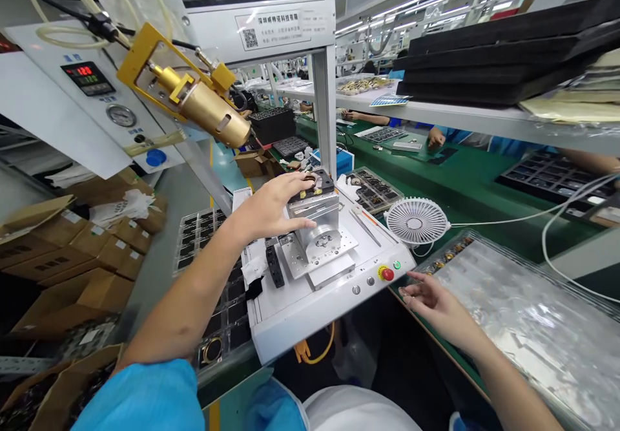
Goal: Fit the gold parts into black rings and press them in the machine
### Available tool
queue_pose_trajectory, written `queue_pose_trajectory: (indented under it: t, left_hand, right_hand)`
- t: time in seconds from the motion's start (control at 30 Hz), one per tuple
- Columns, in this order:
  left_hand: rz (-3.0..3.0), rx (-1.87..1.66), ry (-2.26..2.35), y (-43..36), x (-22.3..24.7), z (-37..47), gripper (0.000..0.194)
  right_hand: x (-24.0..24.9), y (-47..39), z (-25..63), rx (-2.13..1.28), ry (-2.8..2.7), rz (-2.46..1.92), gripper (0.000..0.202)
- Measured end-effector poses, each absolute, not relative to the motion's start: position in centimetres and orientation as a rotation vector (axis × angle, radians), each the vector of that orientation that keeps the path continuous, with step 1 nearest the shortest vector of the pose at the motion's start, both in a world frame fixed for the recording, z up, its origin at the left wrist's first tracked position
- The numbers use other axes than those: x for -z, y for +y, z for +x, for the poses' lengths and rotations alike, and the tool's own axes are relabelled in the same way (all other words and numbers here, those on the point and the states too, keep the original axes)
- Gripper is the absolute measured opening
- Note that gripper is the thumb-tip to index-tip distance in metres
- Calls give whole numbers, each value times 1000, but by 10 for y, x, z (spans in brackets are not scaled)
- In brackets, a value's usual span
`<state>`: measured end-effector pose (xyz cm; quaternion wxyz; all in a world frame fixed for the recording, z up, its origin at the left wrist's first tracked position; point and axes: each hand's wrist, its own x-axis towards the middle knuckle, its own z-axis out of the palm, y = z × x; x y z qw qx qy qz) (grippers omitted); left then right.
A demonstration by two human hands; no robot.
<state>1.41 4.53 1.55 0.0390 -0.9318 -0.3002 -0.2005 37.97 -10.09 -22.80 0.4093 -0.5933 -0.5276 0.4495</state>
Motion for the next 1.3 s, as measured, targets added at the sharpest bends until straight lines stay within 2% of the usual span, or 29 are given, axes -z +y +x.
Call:
queue_pose_trajectory:
  t: [0.17, 0.33, 0.5, 0.63, 0.73, 0.8, 0.9, 1.0, 1.1, 1.17, 1.23, 1.3]
  left_hand:
    - [-2909, 504, -846, 57, -23, 12, 71]
    - [-2805, 650, -914, 49, -6, 16, 79]
    - [-2753, 638, -903, 43, 1, 20, 78]
    - [-2788, 554, -909, 48, -8, 16, 86]
    - [-2841, 652, -966, 40, -9, 10, 76]
    - [-2776, 853, -990, 22, 0, 8, 69]
    - [-2648, 1313, -902, -23, 41, 16, 58]
    - [-2829, 1724, -840, -75, 107, 39, 32]
    - [-3075, 1770, -1462, -117, 175, 70, 29]
    - [-3219, 1755, -1951, -135, 210, 87, 36]
    - [-3270, 1970, -2245, -146, 234, 99, 46]
    - [-3281, 2303, -2315, -151, 249, 106, 56]
  right_hand:
    - [244, -90, 365, -1056, -1523, -1645, 86]
    - [247, -90, 356, -1016, -1639, -1670, 92]
    - [246, -91, 351, -941, -1724, -1736, 91]
    - [249, -91, 347, -888, -1791, -1780, 88]
    - [251, -92, 344, -874, -1795, -1777, 88]
    - [251, -93, 344, -883, -1778, -1761, 88]
    - [249, -95, 344, -904, -1744, -1744, 90]
    - [247, -93, 347, -911, -1711, -1720, 92]
    - [242, -91, 354, -910, -1703, -1706, 91]
    - [238, -97, 357, -926, -1681, -1658, 84]
    - [234, -111, 355, -1024, -1625, -1471, 80]
    - [234, -132, 346, -1111, -1543, -1194, 84]
